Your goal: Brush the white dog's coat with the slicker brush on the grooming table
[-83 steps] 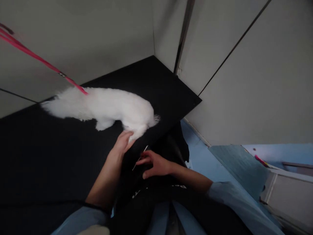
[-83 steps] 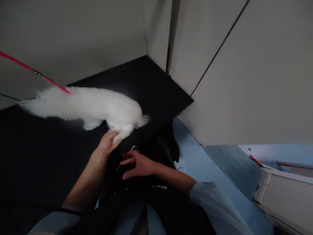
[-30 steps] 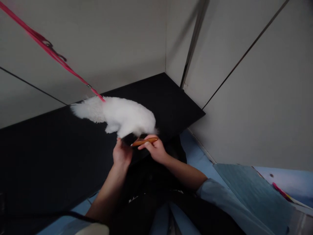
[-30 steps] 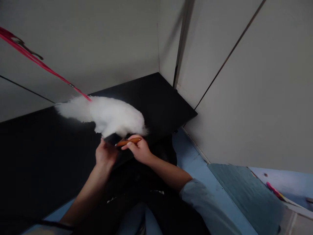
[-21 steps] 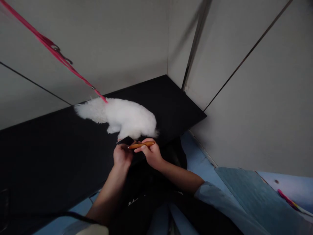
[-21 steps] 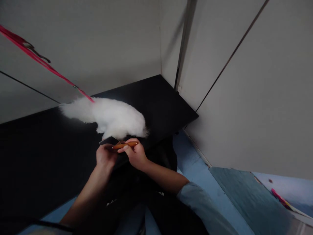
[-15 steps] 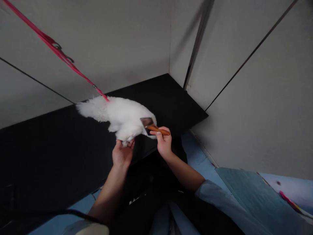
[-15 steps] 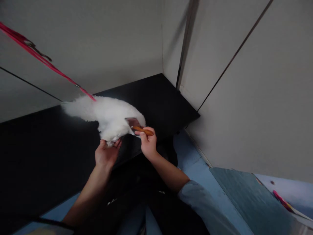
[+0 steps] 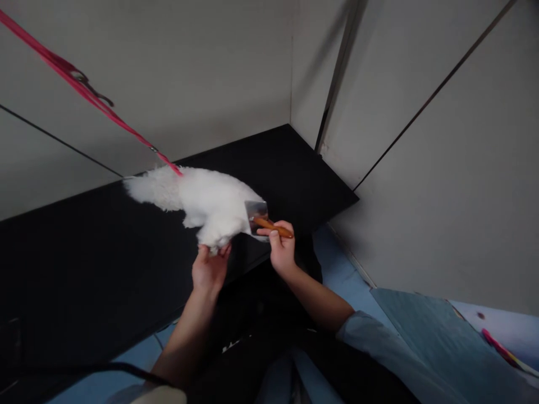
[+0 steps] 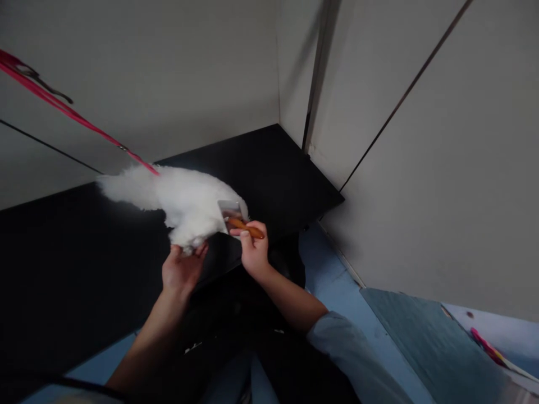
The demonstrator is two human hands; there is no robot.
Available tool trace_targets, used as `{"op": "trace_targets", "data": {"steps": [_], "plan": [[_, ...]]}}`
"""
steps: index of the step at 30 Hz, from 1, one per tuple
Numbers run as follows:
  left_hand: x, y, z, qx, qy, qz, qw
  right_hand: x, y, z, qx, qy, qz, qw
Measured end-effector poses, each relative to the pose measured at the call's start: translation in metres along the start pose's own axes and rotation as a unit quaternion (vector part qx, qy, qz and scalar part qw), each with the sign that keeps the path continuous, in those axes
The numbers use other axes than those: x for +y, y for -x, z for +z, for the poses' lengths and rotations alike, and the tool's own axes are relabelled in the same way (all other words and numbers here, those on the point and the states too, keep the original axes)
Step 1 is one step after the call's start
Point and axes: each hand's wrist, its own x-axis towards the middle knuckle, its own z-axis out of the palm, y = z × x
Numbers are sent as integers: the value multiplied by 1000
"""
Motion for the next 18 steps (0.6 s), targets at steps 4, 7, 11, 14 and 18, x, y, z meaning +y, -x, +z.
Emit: {"op": "trace_targets", "data": {"steps": [4, 7, 11, 14, 18], "plan": [[-13, 5, -6, -21, -73, 98, 992, 4, 0, 2, -110, 11, 78, 991], [-25, 5, -19, -21, -145, 143, 979, 0, -12, -3, -29, 33, 47, 998], [-37, 6, -32, -13, -207, 181, 961, -12, -31, -8, -138, 78, 79, 984], [-45, 9, -34, 9, -188, 203, 961, -20, -42, -6, -127, 122, 66, 982], [-51, 10, -38, 38, -193, 249, 948, -27, -51, 1, -186, 191, 104, 958]]}}
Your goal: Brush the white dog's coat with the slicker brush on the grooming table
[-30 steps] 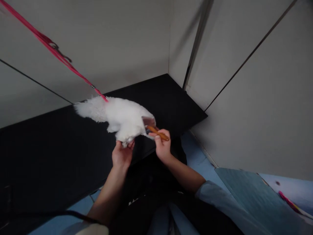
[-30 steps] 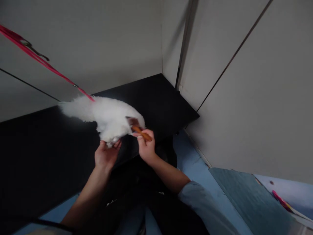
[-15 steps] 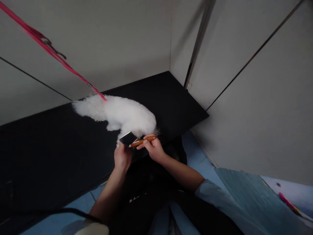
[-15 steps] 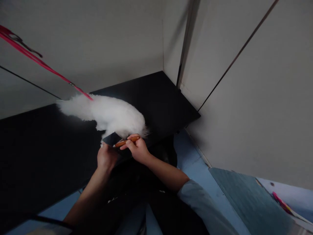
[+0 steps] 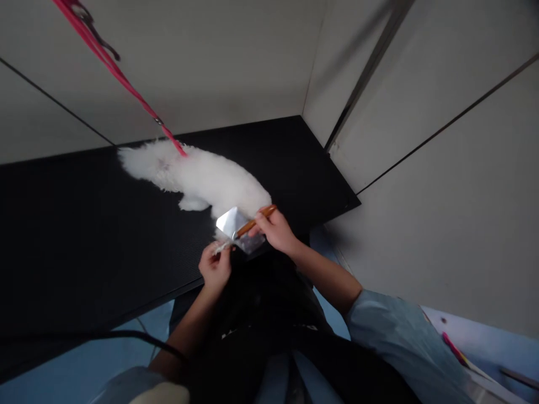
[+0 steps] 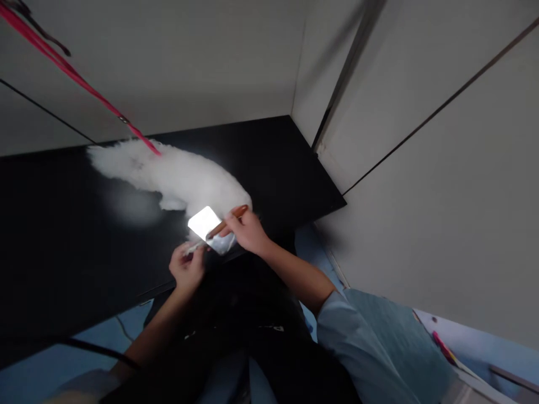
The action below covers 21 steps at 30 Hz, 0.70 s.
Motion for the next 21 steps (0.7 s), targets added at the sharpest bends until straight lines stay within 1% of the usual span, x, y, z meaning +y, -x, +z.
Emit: {"op": "trace_targets", "data": {"steps": [1, 2, 4, 5, 6, 7, 8, 9, 11, 12, 13, 14, 15, 16, 17, 19, 20, 21], "plan": [[-2, 0, -1, -1, -13, 10, 1000, -2, -2, 1, -16, 19, 18, 1000], [-4, -1, -3, -7, -24, 14, 1000, -5, -3, 2, -13, 38, 24, 999], [-8, -4, -6, -27, -38, 8, 999, -11, -6, 4, 12, 70, 3, 997], [-10, -6, -7, -38, -41, 4, 998, -15, -7, 5, 6, 85, -7, 996], [-12, -7, -8, -49, -43, 2, 998, -19, -8, 6, -12, 103, -5, 995], [-14, -9, -9, -59, -43, 2, 997, -23, -10, 6, -28, 124, 4, 992], [-16, -9, -9, -69, -43, 2, 997, -27, -11, 6, -30, 148, 12, 988], [-18, -9, -9, -79, -41, 1, 996, -32, -13, 7, -13, 170, 10, 985], [-22, -8, -8, -88, -29, -13, 996, -37, -14, 9, 34, 189, -25, 981], [-24, -6, -8, -84, -20, -25, 996, -39, -15, 11, 31, 188, -44, 981], [-25, -4, -8, -77, -9, -40, 996, -39, -16, 12, 4, 186, -53, 981], [-25, -2, -9, -71, 0, -54, 996, -38, -18, 12, -27, 186, -50, 981], [-24, -2, -9, -73, 4, -66, 995, -38, -20, 10, -44, 186, -40, 981], [-23, -4, -9, -86, 4, -72, 994, -37, -23, 7, -37, 184, -33, 982], [-20, -9, -9, -109, 0, -70, 992, -37, -25, 2, 0, 176, -36, 984], [-12, -29, -4, -170, -7, -46, 984, -36, -26, -14, 120, 135, -74, 981], [-8, -44, 2, -189, -3, -31, 981, -35, -23, -23, 170, 108, -94, 975], [-3, -61, 10, -188, 11, -19, 982, -33, -17, -30, 198, 82, -105, 971]]}}
